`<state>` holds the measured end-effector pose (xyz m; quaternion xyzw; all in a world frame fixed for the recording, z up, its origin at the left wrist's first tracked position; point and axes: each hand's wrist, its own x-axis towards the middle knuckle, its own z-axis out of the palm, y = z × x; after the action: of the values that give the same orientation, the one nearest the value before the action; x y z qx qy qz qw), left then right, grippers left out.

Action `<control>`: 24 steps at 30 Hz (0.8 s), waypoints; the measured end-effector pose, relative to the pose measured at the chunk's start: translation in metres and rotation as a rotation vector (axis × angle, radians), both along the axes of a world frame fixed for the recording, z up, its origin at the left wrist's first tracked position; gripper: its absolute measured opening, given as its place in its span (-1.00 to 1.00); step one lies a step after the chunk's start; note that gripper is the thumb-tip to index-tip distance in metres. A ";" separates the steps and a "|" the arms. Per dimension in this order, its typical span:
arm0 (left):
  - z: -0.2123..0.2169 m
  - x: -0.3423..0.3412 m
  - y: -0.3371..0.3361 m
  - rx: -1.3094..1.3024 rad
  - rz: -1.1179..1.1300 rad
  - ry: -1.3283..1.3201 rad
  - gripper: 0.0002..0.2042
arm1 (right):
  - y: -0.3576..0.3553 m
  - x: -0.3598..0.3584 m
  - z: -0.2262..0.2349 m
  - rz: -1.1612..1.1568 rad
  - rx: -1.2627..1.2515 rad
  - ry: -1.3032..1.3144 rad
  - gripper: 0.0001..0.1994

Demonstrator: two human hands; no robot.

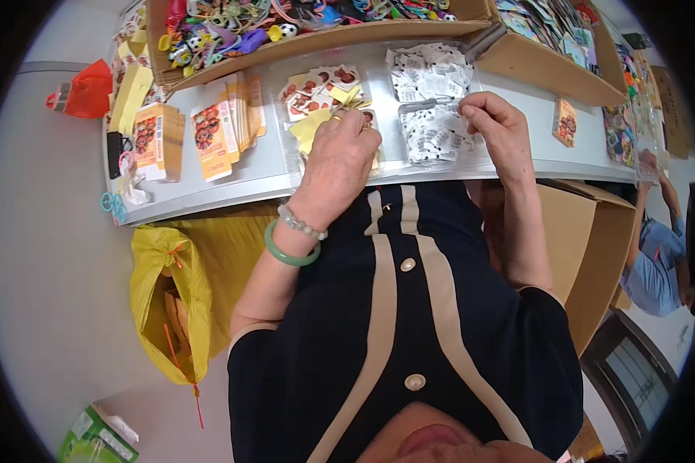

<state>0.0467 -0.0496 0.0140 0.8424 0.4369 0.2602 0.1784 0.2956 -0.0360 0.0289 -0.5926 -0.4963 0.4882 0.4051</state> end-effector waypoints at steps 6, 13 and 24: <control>0.016 -0.035 -0.010 -0.166 0.201 0.019 -0.85 | 0.005 -0.014 -0.008 0.106 -0.003 0.062 -0.90; 0.015 -0.054 -0.005 0.064 0.446 0.001 -0.75 | 0.012 -0.100 0.005 0.348 0.587 -0.526 -0.82; -0.012 -0.060 0.004 0.052 0.476 -0.430 -0.82 | 0.037 -0.133 -0.009 0.490 0.665 -0.839 -0.87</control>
<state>-0.0135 -0.0456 0.0025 0.6466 0.5672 0.4777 0.1789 0.1624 0.0012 0.0195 -0.4440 -0.8632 0.1095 0.2137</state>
